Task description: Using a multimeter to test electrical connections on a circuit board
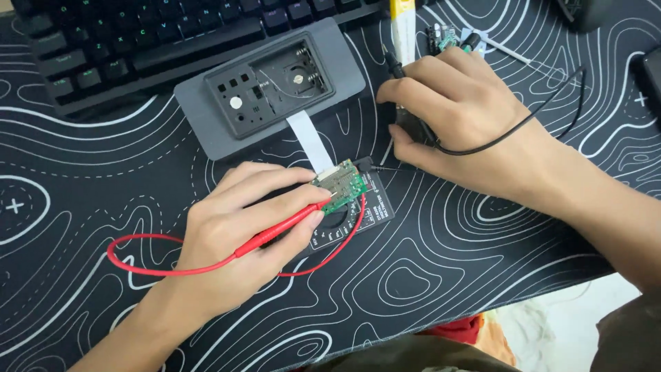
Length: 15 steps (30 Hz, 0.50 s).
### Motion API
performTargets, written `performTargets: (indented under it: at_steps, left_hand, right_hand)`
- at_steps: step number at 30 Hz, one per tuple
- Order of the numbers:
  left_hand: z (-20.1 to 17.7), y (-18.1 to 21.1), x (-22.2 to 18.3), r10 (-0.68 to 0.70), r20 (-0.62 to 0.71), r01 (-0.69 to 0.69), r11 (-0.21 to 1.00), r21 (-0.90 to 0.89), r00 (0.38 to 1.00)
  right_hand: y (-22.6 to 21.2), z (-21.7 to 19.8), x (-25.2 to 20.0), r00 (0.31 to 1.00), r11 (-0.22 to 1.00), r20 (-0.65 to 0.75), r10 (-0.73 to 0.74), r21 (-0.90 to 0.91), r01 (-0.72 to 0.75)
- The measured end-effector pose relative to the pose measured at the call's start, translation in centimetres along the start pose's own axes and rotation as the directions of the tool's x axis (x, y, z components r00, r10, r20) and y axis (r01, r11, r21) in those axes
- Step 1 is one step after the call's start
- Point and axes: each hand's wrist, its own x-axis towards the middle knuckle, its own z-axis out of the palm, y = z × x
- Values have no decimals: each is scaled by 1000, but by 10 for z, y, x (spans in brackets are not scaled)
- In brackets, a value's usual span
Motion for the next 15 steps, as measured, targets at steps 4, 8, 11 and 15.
performTargets:
  at_steps: [4,8,11,15]
  left_hand:
    - [0,-1,-1,6,1,-6,1000,1,1000]
    - [0,-1,-1,-5,5,5,1000,3,1000]
    - [0,-1,-1,1,-3,-1,1000,-5,1000]
    - [0,-2,-2,8,-1,-8,1000,6,1000]
  right_hand:
    - [1,4,-2,1000,1000,21,11,-22,-11]
    - [-5,-2,0,1000,1000,5,3,-4,-3]
    - [-11,-8,-2,1000,999,-11,27,-24,-28]
    - [-14,-11,-5,999,997,-41,19,-77,-22]
